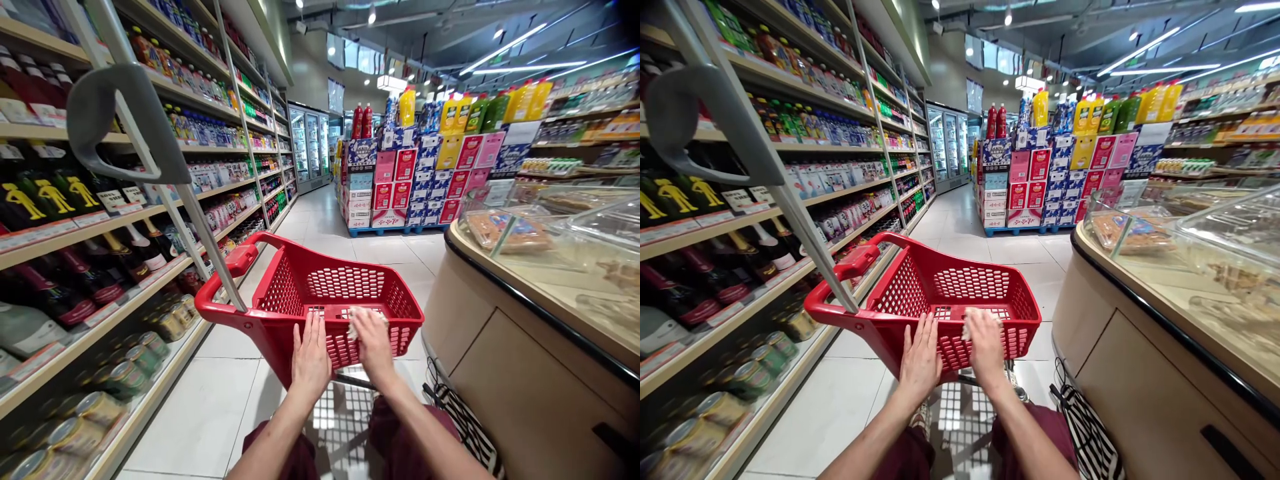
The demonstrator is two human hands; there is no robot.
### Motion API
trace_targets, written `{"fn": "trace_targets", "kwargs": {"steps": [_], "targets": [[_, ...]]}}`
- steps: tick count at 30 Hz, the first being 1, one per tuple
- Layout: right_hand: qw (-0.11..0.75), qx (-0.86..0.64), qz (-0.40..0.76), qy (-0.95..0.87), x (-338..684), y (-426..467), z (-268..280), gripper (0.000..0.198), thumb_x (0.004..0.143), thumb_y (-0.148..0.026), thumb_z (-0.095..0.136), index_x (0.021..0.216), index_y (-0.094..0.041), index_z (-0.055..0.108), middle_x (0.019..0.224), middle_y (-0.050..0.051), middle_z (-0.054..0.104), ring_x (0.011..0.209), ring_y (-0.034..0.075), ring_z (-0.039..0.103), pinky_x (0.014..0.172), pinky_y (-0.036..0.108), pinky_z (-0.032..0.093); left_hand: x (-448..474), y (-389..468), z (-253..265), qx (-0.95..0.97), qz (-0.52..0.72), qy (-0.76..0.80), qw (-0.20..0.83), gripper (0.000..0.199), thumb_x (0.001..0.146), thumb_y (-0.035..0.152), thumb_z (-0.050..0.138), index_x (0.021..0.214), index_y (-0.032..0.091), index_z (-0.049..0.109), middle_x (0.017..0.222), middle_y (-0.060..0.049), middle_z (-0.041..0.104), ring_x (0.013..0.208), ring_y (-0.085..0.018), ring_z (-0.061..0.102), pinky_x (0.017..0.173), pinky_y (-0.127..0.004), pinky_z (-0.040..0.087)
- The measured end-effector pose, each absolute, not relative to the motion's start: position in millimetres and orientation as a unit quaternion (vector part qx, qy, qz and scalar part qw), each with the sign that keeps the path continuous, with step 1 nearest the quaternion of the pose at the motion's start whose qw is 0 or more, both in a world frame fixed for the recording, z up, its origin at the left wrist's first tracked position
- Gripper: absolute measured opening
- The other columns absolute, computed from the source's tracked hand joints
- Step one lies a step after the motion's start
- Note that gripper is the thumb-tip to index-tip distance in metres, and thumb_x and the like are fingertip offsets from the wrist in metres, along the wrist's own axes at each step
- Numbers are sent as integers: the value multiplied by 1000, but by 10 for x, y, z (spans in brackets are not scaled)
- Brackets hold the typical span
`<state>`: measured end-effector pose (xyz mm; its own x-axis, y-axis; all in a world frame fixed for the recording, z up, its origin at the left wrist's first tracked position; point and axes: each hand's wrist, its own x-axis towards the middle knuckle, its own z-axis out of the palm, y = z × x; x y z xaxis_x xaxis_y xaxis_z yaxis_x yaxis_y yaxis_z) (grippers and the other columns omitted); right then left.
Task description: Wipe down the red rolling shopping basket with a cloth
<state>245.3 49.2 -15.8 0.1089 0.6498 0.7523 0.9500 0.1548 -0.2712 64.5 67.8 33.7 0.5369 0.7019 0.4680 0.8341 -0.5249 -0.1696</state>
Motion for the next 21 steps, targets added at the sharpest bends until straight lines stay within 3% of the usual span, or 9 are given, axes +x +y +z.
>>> {"fn": "trace_targets", "kwargs": {"steps": [3, 8, 14, 21], "targets": [[396, -584, -179, -685, 2419, 492, -152, 54, 75, -1, 30, 122, -22, 47, 124, 2, 50, 124, 19, 30, 99, 45, 29, 566, 700, 385, -849, -175, -461, 190, 64, 71, 21, 42, 132, 8, 27, 140, -10, 25, 131, -22, 11, 106, -47, 9], [420, -688, -206, -555, 2623, 472, -175, 50, 76, -4, 32, 121, -18, 48, 121, 6, 53, 121, 23, 34, 97, 48, 29, 467, 725, 421, -841, -183, -467, 202, 66, 70, 20, 43, 132, 9, 27, 138, -10, 29, 131, -22, 11, 106, -48, 9], [406, -575, -184, -686, 2311, 505, -125, 53, 76, -2, 31, 123, -21, 46, 125, 2, 49, 124, 20, 31, 99, 44, 29, 420, 724, 461, -840, -190, -466, 203, 64, 70, 19, 44, 131, 8, 29, 137, -11, 31, 131, -22, 14, 106, -48, 13], [427, -657, -192, -591, 2382, 497, -115, 53, 75, -2, 31, 125, -18, 44, 124, 6, 50, 124, 22, 30, 98, 48, 29, 303, 761, 499, -832, -191, -479, 203, 63, 70, 21, 44, 130, 8, 31, 138, -10, 30, 131, -22, 15, 107, -47, 10]]}}
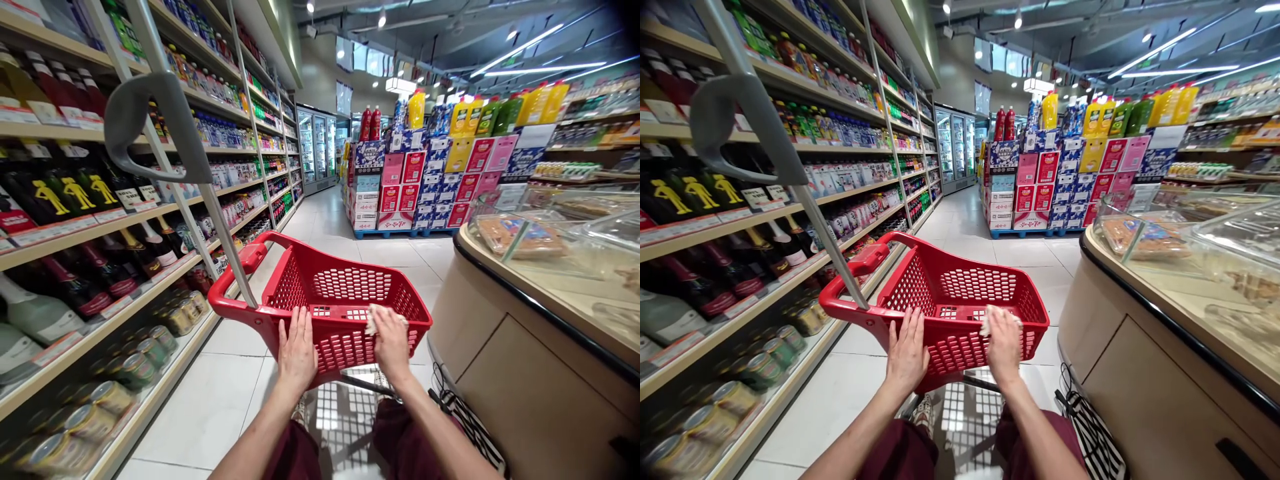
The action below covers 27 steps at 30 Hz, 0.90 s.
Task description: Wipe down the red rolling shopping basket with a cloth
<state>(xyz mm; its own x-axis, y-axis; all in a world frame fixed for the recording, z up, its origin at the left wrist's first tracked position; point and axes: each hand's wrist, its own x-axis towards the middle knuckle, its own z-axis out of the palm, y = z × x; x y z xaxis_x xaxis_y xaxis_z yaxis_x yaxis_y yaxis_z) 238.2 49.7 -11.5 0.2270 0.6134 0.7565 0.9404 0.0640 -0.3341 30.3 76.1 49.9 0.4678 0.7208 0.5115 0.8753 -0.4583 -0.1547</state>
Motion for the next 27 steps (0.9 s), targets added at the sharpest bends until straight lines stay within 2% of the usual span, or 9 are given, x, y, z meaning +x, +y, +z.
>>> {"fn": "trace_targets", "kwargs": {"steps": [4, 10, 16, 22, 27], "targets": [[412, -565, -168, -695, 2061, 536, -54, 55, 75, 0, 32, 125, -21, 43, 127, 3, 48, 125, 19, 28, 100, 44, 29, 277, 768, 503, -835, -198, -470, 207, 63, 71, 22, 44, 131, 8, 29, 137, -11, 32, 130, -23, 16, 107, -47, 10], [433, -655, -178, -594, 2306, 533, -81, 53, 76, -1, 31, 124, -21, 45, 122, 5, 52, 122, 23, 34, 97, 51, 31, 203, 746, 554, -830, -204, -478, 199, 62, 71, 20, 44, 130, 9, 31, 137, -11, 33, 130, -24, 18, 106, -48, 8], [444, -534, -135, -707, 1705, 607, 114, 59, 73, 1, 31, 127, -21, 40, 128, 4, 46, 124, 20, 30, 99, 46, 31, 133, 769, 643, -825, -218, -479, 207, 60, 71, 19, 43, 129, 9, 33, 134, -13, 37, 129, -25, 21, 106, -49, 10], [460, -615, -151, -623, 1973, 615, 27, 57, 73, 0, 31, 124, -22, 44, 122, 4, 52, 122, 21, 34, 99, 48, 29, -47, 808, 704, -806, -230, -500, 218, 61, 70, 17, 43, 130, 9, 32, 136, -12, 35, 129, -24, 19, 106, -48, 10], [458, -529, -132, -702, 1469, 659, 173, 59, 72, 1, 30, 127, -19, 41, 127, 4, 47, 124, 20, 30, 100, 45, 29, -71, 800, 692, -813, -218, -496, 215, 60, 71, 18, 43, 129, 8, 33, 137, -11, 32, 130, -23, 18, 107, -46, 9]]}}
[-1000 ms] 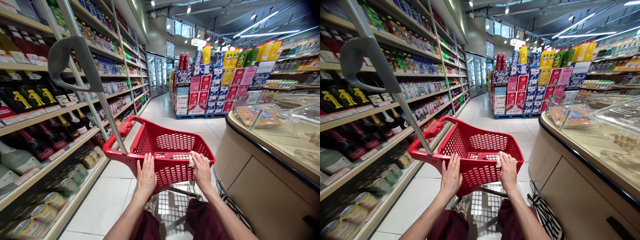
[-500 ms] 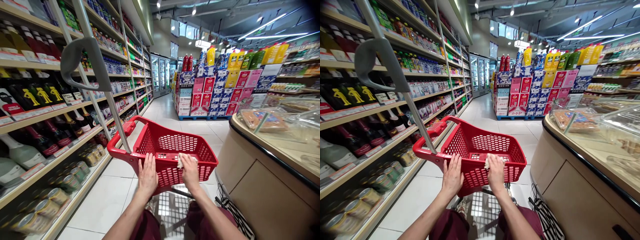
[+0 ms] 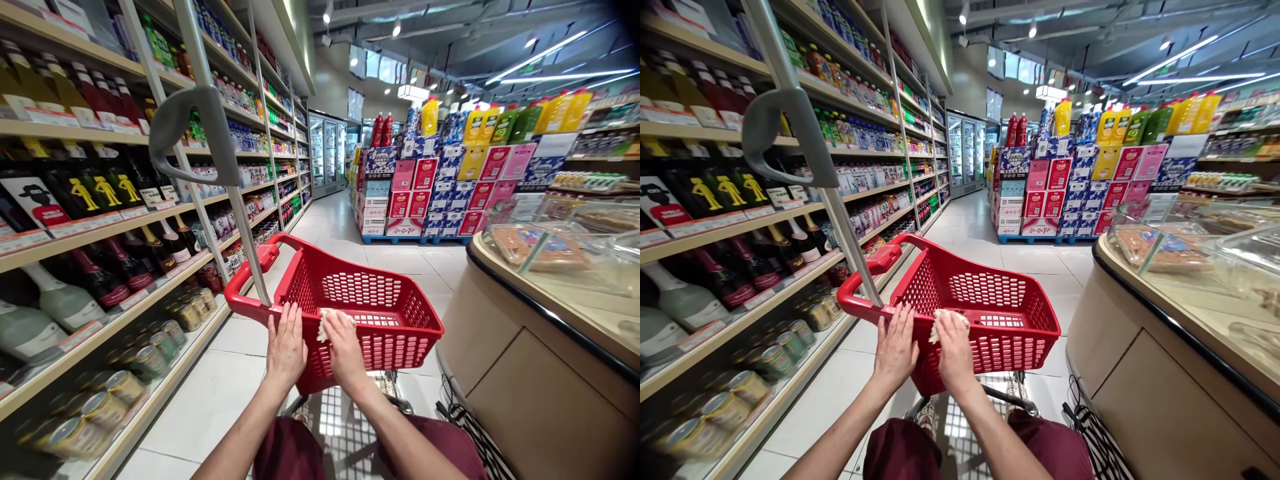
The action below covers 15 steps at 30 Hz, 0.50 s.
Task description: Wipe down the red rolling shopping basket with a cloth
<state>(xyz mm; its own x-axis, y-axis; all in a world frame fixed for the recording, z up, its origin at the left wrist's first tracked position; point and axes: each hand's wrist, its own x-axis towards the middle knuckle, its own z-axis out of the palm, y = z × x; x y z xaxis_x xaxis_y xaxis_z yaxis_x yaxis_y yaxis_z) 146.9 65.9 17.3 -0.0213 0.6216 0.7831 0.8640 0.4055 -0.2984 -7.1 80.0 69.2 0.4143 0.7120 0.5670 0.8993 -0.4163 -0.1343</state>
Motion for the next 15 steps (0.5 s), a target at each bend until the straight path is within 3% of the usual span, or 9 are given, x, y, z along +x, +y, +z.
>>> {"fn": "trace_targets", "kwargs": {"steps": [3, 10, 15], "targets": [[439, -521, -140, -718, 1602, 643, 129, 59, 72, 1, 31, 126, -20, 42, 127, 4, 47, 125, 20, 29, 100, 45, 29, -115, 796, 706, -813, -219, -493, 220, 60, 71, 18, 42, 129, 9, 33, 137, -11, 33, 130, -23, 18, 107, -47, 7], [437, -682, -211, -547, 2710, 450, -233, 51, 76, -6, 31, 123, -17, 46, 121, 8, 52, 122, 23, 33, 98, 48, 28, 43, 761, 678, -816, -219, -494, 206, 58, 70, 20, 44, 127, 8, 37, 135, -11, 35, 129, -24, 20, 107, -46, 6], [414, -568, -175, -690, 2417, 469, -174, 52, 77, -3, 31, 123, -20, 45, 126, 4, 49, 124, 19, 31, 100, 44, 30, 217, 741, 623, -830, -210, -477, 199, 57, 71, 20, 43, 126, 8, 39, 134, -11, 37, 129, -22, 22, 107, -43, 8]]}}
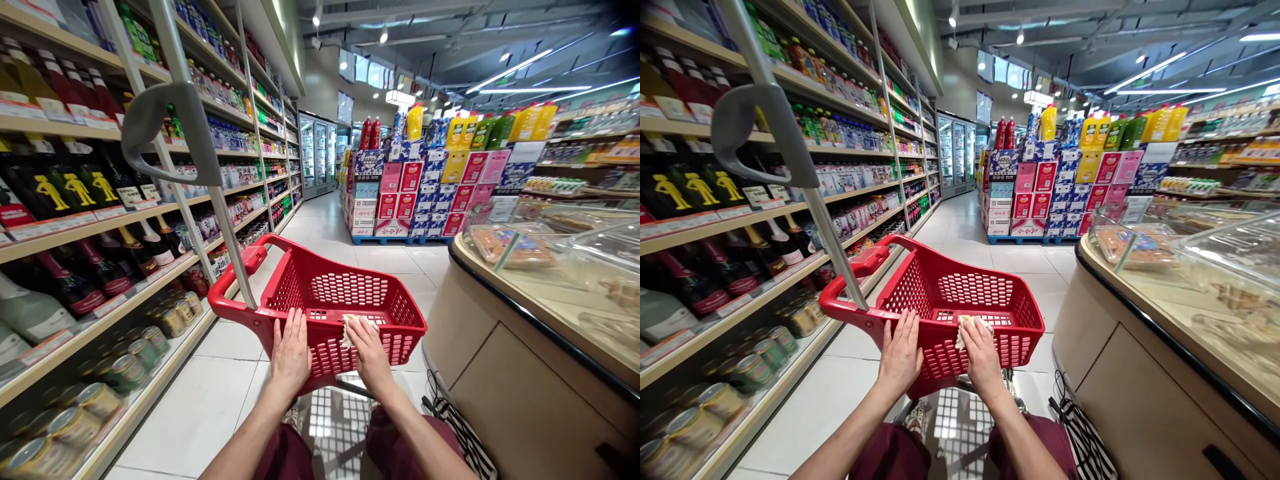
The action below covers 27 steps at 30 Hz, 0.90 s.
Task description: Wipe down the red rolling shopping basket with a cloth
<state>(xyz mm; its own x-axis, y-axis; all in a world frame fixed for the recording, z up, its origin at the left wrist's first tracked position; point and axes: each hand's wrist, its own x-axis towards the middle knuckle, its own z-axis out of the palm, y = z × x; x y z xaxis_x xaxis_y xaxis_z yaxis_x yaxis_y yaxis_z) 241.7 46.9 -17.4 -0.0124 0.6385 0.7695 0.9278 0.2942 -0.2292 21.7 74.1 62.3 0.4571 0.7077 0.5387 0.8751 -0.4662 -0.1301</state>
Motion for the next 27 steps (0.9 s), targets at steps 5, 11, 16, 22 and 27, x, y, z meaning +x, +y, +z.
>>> {"fn": "trace_targets", "kwargs": {"steps": [5, 11, 16, 22, 27], "targets": [[455, -661, -205, -560, 2740, 476, -244, 54, 75, -4, 31, 125, -19, 44, 123, 6, 50, 122, 23, 33, 99, 49, 28, 173, 729, 601, -833, -210, -472, 201, 58, 70, 19, 43, 127, 9, 37, 136, -9, 35, 129, -22, 22, 107, -45, 7], [423, -559, -171, -693, 2347, 562, -144, 53, 76, -3, 32, 125, -22, 43, 125, 4, 49, 123, 20, 33, 98, 46, 33, 202, 754, 574, -838, -209, -460, 205, 60, 71, 21, 44, 128, 9, 35, 135, -10, 35, 130, -23, 18, 107, -45, 9], [461, -625, -178, -604, 2390, 600, -111, 52, 77, -4, 32, 124, -21, 45, 118, 6, 55, 120, 23, 35, 97, 51, 31, 161, 765, 598, -841, -219, -455, 192, 58, 70, 18, 44, 127, 8, 37, 136, -11, 35, 129, -23, 21, 107, -46, 6], [507, -517, -99, -683, 1462, 740, 170, 56, 76, -2, 31, 128, -21, 39, 125, 7, 49, 123, 21, 32, 99, 50, 29, -54, 696, 664, -833, -262, -446, 198, 61, 72, 15, 42, 131, 10, 28, 135, -12, 36, 129, -23, 22, 106, -46, 9], [553, -431, -54, -711, 497, 930, 691, 49, 81, -9, 35, 130, -18, 36, 128, 10, 45, 124, 20, 31, 101, 45, 31, -536, 802, 884, -737, -345, -524, 252, 66, 74, 16, 42, 134, 7, 15, 136, -19, 31, 130, -25, 17, 104, -51, 12]]}}
